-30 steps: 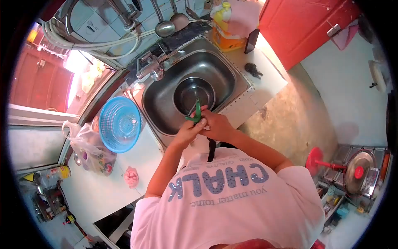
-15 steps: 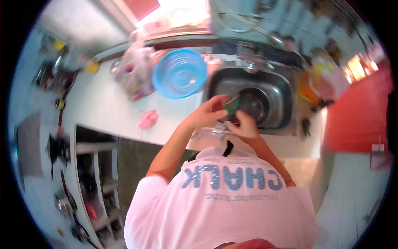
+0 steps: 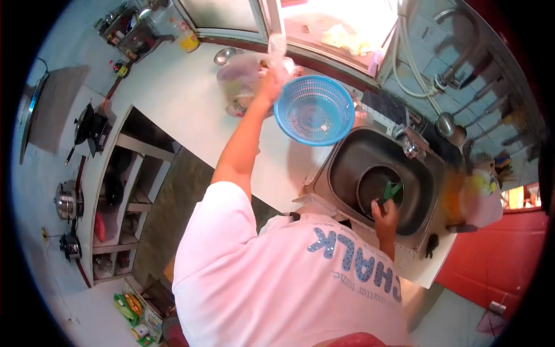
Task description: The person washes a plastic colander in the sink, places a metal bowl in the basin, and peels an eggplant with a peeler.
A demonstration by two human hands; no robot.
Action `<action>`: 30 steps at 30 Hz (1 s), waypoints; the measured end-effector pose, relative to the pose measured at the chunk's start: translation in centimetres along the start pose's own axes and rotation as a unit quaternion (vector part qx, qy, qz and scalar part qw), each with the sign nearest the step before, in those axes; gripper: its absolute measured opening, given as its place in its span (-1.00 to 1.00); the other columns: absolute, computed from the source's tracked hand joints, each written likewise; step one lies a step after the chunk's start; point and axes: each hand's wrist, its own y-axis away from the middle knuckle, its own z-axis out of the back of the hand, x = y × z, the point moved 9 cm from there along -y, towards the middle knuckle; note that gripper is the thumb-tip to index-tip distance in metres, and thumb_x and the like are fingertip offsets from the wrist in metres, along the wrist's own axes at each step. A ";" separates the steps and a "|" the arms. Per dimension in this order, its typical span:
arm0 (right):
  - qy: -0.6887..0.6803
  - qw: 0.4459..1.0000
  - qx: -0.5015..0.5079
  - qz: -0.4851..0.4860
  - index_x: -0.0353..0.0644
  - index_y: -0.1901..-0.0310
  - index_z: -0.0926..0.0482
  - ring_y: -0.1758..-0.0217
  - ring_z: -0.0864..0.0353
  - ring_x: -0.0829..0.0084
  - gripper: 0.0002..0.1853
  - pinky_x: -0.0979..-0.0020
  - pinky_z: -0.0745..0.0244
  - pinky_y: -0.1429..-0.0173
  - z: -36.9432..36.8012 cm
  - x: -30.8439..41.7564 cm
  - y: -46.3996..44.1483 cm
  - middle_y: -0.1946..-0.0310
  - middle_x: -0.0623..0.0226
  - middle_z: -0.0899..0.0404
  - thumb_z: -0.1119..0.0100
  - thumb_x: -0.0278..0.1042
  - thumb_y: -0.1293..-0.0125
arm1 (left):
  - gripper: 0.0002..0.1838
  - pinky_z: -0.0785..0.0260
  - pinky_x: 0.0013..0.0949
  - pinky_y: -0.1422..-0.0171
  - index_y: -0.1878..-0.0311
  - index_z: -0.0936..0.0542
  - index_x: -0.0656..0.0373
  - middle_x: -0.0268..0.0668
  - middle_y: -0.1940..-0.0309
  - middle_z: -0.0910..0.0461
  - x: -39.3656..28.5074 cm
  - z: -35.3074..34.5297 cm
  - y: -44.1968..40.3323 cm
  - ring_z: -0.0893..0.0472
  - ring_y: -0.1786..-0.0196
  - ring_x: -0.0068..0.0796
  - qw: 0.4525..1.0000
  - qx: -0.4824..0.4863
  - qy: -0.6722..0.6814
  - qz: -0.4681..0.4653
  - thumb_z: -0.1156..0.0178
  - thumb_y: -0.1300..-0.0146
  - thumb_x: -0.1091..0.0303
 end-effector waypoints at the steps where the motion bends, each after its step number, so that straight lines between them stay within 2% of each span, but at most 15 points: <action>1: 0.003 1.000 0.001 -0.008 -0.26 0.32 -0.46 0.44 -0.45 0.59 -0.82 0.49 -0.37 0.33 -0.1 -0.5 -0.1 0.49 0.36 -0.51 -0.20 -0.35 -0.15 | -0.63 -0.36 -0.07 0.18 0.13 -0.40 0.26 0.01 0.43 -0.54 -1.3 -0.2 2.1 -0.53 0.28 0.07 0.999 0.024 -0.002 -0.032 -0.09 -0.11 0.17; 3: 0.010 0.999 0.000 -0.031 -0.27 0.32 -0.46 0.44 -0.44 0.60 -0.82 0.49 -0.37 0.33 -0.3 -2.1 0.3 0.49 0.36 -0.51 -0.20 -0.36 -0.15 | -0.66 -0.36 -0.07 0.14 0.19 -0.40 0.25 -0.03 0.40 -0.55 0.0 -3.2 5.2 -0.53 0.26 0.07 0.987 0.149 -0.023 -0.054 -0.13 -0.11 0.17; 6: 0.053 0.998 0.014 -0.032 -0.25 0.32 -0.46 0.46 -0.43 0.62 -0.80 0.51 -0.35 0.34 -1.3 -0.9 0.2 0.50 0.38 -0.50 -0.21 -0.31 -0.16 | -0.69 -0.40 -0.19 0.18 0.18 -0.45 0.21 -0.19 0.45 -0.56 -1.4 -1.7 10.0 -0.56 0.33 -0.16 0.970 0.166 0.066 -0.166 -0.13 -0.17 0.16; 9: 0.076 0.996 0.036 -0.039 -0.26 0.33 -0.45 0.45 -0.46 0.58 -0.78 0.48 -0.37 0.33 -2.5 -0.7 -0.6 0.49 0.32 -0.52 -0.22 -0.30 -0.14 | -0.73 -0.40 -0.38 0.22 0.07 -0.51 0.13 -0.38 0.47 -0.52 4.9 -1.0 8.9 -0.52 0.39 -0.46 0.904 0.234 0.342 0.102 -0.09 -0.25 0.21; 11: 0.077 0.995 0.048 -0.032 -0.26 0.34 -0.44 0.45 -0.45 0.56 -0.78 0.47 -0.37 0.32 -3.2 -0.4 -1.3 0.48 0.31 -0.51 -0.23 -0.31 -0.13 | -0.74 -0.37 -0.53 0.23 0.02 -0.53 0.11 -0.47 0.47 -0.48 3.6 6.0 7.6 -0.46 0.42 -0.64 0.872 0.103 0.465 0.115 0.01 -0.32 0.26; 13: 0.079 0.995 0.057 -0.012 -0.26 0.34 -0.43 0.45 -0.45 0.53 -0.78 0.47 -0.38 0.31 -4.0 0.7 -2.3 0.48 0.29 -0.50 -0.24 -0.33 -0.12 | -0.74 -0.37 -0.52 0.24 0.07 -0.55 0.19 -0.44 0.46 -0.50 5.4 10.1 6.3 -0.49 0.40 -0.61 0.810 0.035 0.561 0.168 0.05 -0.34 0.29; 17: 0.133 0.987 0.093 -0.015 -0.27 0.37 -0.42 0.43 -0.49 0.47 -0.77 0.45 -0.39 0.31 -5.7 1.5 -3.7 0.49 0.25 -0.50 -0.26 -0.34 -0.08 | -0.72 -0.38 -0.52 0.22 0.14 -0.55 0.26 -0.34 0.42 -0.54 14.7 15.5 3.2 -0.53 0.37 -0.58 0.873 -0.059 0.437 0.207 -0.03 -0.30 0.23; 19: 0.089 0.991 0.096 -0.009 -0.27 0.38 -0.41 0.44 -0.50 0.45 -0.76 0.44 -0.40 0.32 -6.6 2.5 -3.9 0.49 0.24 -0.50 -0.27 -0.34 -0.07 | -0.73 -0.41 -0.41 0.20 0.13 -0.53 0.26 -0.28 0.38 -0.55 20.0 18.1 2.8 -0.56 0.30 -0.46 0.877 -0.131 0.330 0.323 -0.13 -0.21 0.25; 20: 0.095 0.990 0.103 -0.010 -0.26 0.38 -0.42 0.44 -0.50 0.46 -0.77 0.44 -0.40 0.32 -6.9 2.6 -4.0 0.49 0.25 -0.50 -0.27 -0.35 -0.07 | -0.74 -0.41 -0.36 0.17 0.14 -0.53 0.25 -0.25 0.37 -0.55 20.0 20.2 2.3 -0.56 0.27 -0.40 0.941 -0.161 0.062 0.292 -0.14 -0.19 0.28; 21: 0.102 0.989 0.109 -0.011 -0.26 0.38 -0.42 0.44 -0.50 0.46 -0.77 0.44 -0.40 0.32 -7.1 2.7 -4.0 0.49 0.25 -0.50 -0.27 -0.35 -0.06 | -0.76 -0.41 -0.30 0.15 0.15 -0.52 0.24 -0.22 0.36 -0.56 18.9 21.5 1.5 -0.55 0.24 -0.33 0.931 -0.177 -0.211 0.239 -0.14 -0.16 0.31; 22: 0.109 0.987 0.114 -0.009 -0.26 0.38 -0.43 0.45 -0.50 0.46 -0.78 0.44 -0.40 0.33 -7.3 2.8 -4.3 0.49 0.26 -0.51 -0.27 -0.36 -0.06 | -0.77 -0.41 -0.25 0.12 0.15 -0.52 0.23 -0.20 0.35 -0.56 16.7 21.7 0.7 -0.55 0.21 -0.26 0.850 -0.181 -0.466 0.166 -0.15 -0.14 0.34; 24: 0.100 0.989 0.103 -0.025 -0.26 0.37 -0.44 0.45 -0.50 0.47 -0.79 0.45 -0.40 0.33 -7.2 1.5 -4.4 0.48 0.27 -0.51 -0.27 -0.37 -0.06 | -0.80 -0.38 -0.14 0.08 0.19 -0.49 0.21 -0.12 0.34 -0.53 9.0 19.2 0.0 -0.51 0.19 -0.10 0.858 -0.260 -0.424 -0.129 -0.09 -0.12 0.38; 26: 0.089 0.991 0.096 -0.035 -0.26 0.36 -0.45 0.44 -0.50 0.48 -0.79 0.46 -0.40 0.32 -7.4 0.7 -4.4 0.48 0.29 -0.51 -0.27 -0.38 -0.05 | -0.83 -0.34 -0.12 0.07 0.23 -0.48 0.21 -0.08 0.34 -0.50 4.6 15.6 -0.6 -0.49 0.23 -0.05 0.949 -0.211 -0.158 -0.173 -0.04 -0.14 0.36; 28: 0.079 0.992 0.094 -0.032 -0.25 0.35 -0.46 0.44 -0.50 0.49 -0.79 0.47 -0.40 0.31 -7.5 0.5 -4.4 0.48 0.31 -0.52 -0.27 -0.38 -0.05 | -0.82 -0.33 -0.12 0.05 0.24 -0.47 0.24 -0.03 0.29 -0.49 0.7 9.8 0.9 -0.48 0.21 -0.06 0.982 -0.057 0.140 -0.112 0.00 -0.14 0.37; 30: 0.064 0.992 0.099 -0.039 -0.25 0.33 -0.47 0.43 -0.50 0.51 -0.80 0.48 -0.40 0.30 -7.9 0.9 -4.3 0.46 0.32 -0.52 -0.26 -0.40 -0.05 | -0.83 -0.33 -0.15 0.02 0.24 -0.46 0.24 -0.07 0.27 -0.49 -6.9 6.1 3.5 -0.48 0.17 -0.08 0.966 -0.083 0.008 -0.245 0.01 -0.08 0.45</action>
